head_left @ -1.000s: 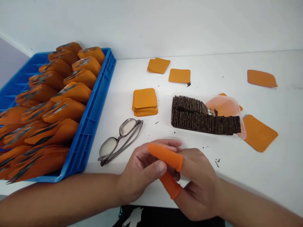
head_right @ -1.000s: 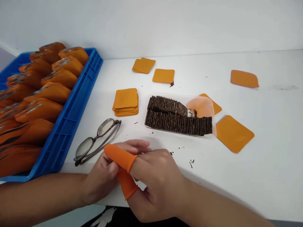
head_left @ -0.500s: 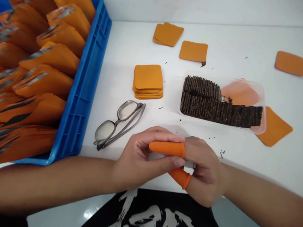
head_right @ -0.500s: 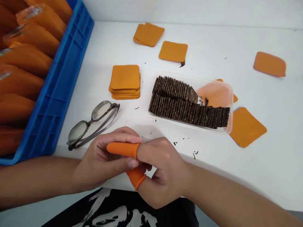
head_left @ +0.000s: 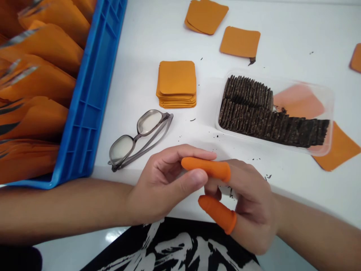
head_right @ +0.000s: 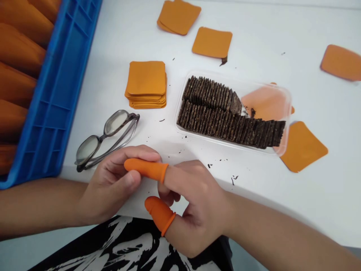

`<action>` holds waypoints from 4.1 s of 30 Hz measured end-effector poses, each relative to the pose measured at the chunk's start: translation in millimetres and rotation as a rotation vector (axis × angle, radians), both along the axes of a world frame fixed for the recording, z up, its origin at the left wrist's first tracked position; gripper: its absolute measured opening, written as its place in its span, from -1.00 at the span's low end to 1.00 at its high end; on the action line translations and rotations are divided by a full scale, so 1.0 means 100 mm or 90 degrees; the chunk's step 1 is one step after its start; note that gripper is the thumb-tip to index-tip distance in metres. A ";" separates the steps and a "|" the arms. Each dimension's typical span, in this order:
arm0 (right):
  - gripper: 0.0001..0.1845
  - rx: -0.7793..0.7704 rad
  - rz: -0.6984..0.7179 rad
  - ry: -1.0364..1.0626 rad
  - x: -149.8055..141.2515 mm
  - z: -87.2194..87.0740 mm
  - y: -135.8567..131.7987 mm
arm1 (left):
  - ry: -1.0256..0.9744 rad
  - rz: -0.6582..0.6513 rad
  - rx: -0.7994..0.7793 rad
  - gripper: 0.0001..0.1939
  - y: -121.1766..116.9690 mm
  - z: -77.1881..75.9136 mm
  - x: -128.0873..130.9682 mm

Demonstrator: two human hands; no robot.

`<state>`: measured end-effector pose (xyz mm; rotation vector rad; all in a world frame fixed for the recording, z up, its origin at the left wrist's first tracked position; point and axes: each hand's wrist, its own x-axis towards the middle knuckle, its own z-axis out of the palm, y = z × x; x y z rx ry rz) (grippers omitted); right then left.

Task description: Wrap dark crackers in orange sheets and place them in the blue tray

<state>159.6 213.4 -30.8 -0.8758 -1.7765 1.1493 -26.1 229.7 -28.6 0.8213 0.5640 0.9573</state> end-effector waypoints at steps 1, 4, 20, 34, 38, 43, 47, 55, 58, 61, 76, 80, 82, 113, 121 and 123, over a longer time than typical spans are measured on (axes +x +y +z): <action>-0.89 -0.006 -0.012 0.000 0.00 0.00 0.00 | -0.002 0.011 0.003 -0.77 0.00 0.00 0.00; -0.89 -0.010 -0.030 0.027 -0.01 -0.02 0.00 | 0.032 0.048 0.003 -0.76 -0.01 -0.02 -0.01; -0.84 -0.009 -0.017 0.039 0.00 0.04 0.08 | -0.034 -0.002 -0.026 -0.83 0.02 0.02 0.01; -0.81 -0.031 0.037 0.004 0.06 0.05 0.08 | 0.017 0.018 0.033 -0.73 0.02 -0.04 0.01; -0.89 0.029 0.060 -0.014 0.03 -0.02 0.07 | -0.008 -0.069 -0.073 -0.73 -0.01 0.01 -0.01; -0.83 0.022 0.112 -0.015 0.02 -0.03 0.07 | 0.022 -0.071 -0.086 -0.77 0.02 0.07 -0.02; -0.81 0.033 0.115 0.001 0.02 -0.02 0.08 | 0.041 -0.075 -0.074 -0.80 0.04 0.07 -0.02; -0.80 -0.004 0.107 -0.031 0.04 -0.01 0.05 | 0.016 -0.082 -0.052 -0.79 0.01 0.03 -0.04; -0.79 -0.004 0.092 -0.043 0.04 0.00 0.04 | 0.012 -0.096 -0.051 -0.78 0.00 0.02 -0.04; -0.82 0.017 0.094 -0.030 0.03 -0.01 0.04 | 0.044 -0.098 -0.038 -0.74 0.01 0.02 -0.03; -0.73 0.022 0.096 -0.031 0.03 -0.05 0.03 | 0.020 -0.105 -0.052 -0.76 0.02 0.01 -0.06; -0.77 0.014 0.107 -0.034 0.03 -0.05 0.02 | 0.015 -0.117 -0.054 -0.76 0.03 0.03 -0.07; -0.83 0.009 0.108 -0.024 0.03 -0.04 0.02 | 0.021 -0.114 -0.055 -0.78 0.03 0.04 -0.07; -0.86 0.024 0.107 -0.002 0.02 0.01 0.07 | -0.015 -0.090 -0.039 -0.66 0.02 0.02 -0.01; -0.87 0.021 0.105 -0.018 0.04 0.00 0.04 | 0.050 -0.047 0.032 -0.60 0.03 -0.01 -0.02; -0.87 0.022 0.108 -0.024 0.04 -0.01 0.04 | 0.095 -0.021 0.078 -0.52 0.05 -0.02 -0.02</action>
